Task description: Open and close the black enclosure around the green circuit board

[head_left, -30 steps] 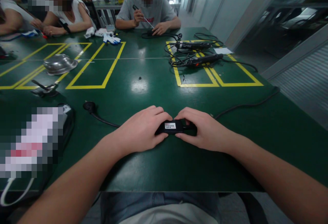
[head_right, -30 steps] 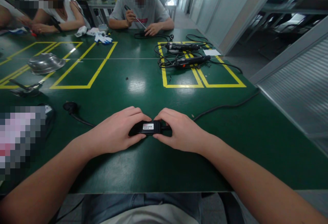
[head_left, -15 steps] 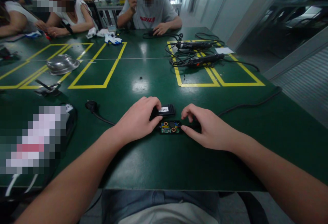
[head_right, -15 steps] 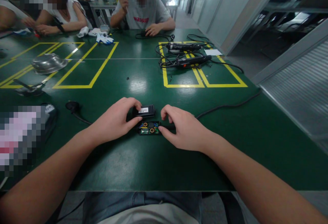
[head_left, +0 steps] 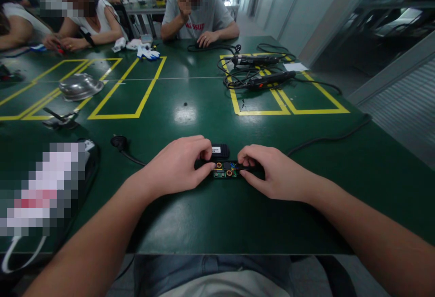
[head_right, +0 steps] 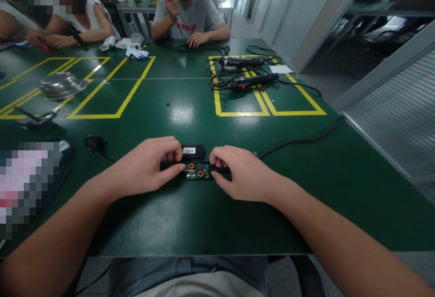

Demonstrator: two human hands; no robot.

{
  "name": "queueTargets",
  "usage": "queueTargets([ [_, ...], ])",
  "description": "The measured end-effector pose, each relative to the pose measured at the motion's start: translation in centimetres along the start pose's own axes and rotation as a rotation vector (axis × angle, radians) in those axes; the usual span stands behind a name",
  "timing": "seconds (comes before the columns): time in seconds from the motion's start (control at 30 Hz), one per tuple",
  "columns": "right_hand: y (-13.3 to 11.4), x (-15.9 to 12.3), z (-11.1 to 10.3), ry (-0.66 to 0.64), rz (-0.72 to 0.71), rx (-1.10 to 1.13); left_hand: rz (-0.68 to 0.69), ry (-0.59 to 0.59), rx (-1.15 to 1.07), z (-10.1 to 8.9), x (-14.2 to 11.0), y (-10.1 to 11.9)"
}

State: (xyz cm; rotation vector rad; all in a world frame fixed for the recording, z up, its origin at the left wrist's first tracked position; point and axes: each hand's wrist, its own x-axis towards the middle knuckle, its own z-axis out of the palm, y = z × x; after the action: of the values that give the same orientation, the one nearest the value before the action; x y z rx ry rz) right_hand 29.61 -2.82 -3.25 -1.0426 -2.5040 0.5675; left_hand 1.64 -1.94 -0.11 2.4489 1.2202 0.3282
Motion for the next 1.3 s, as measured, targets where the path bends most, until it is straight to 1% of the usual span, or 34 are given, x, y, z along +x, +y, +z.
queueTargets([
  [0.1,-0.2,0.1,0.1,-0.007,-0.014,0.013,-0.035,-0.147,0.006,-0.4,-0.4,0.5],
  [0.17,-0.3,0.2,0.2,-0.004,-0.023,0.02,-0.042,-0.205,-0.003,-0.3,-0.4,0.6],
  [0.23,-0.4,0.2,0.2,0.001,-0.025,0.018,-0.038,-0.233,-0.027,-0.2,-0.4,0.6],
  [0.37,-0.4,0.0,0.2,0.019,-0.029,0.017,-0.023,-0.228,-0.049,-0.3,-0.3,0.5],
  [0.63,-0.4,0.0,-0.5,0.053,-0.06,0.063,-0.022,-0.193,-0.101,-1.2,-0.5,0.8],
  [1.0,-0.3,0.0,-0.6,0.005,-0.036,0.102,-0.058,-0.252,-0.089,-1.4,-0.4,0.9],
  [1.3,0.0,0.1,-0.5,-0.026,-0.005,0.069,-0.061,-0.263,-0.129,-1.1,-0.2,0.0],
])
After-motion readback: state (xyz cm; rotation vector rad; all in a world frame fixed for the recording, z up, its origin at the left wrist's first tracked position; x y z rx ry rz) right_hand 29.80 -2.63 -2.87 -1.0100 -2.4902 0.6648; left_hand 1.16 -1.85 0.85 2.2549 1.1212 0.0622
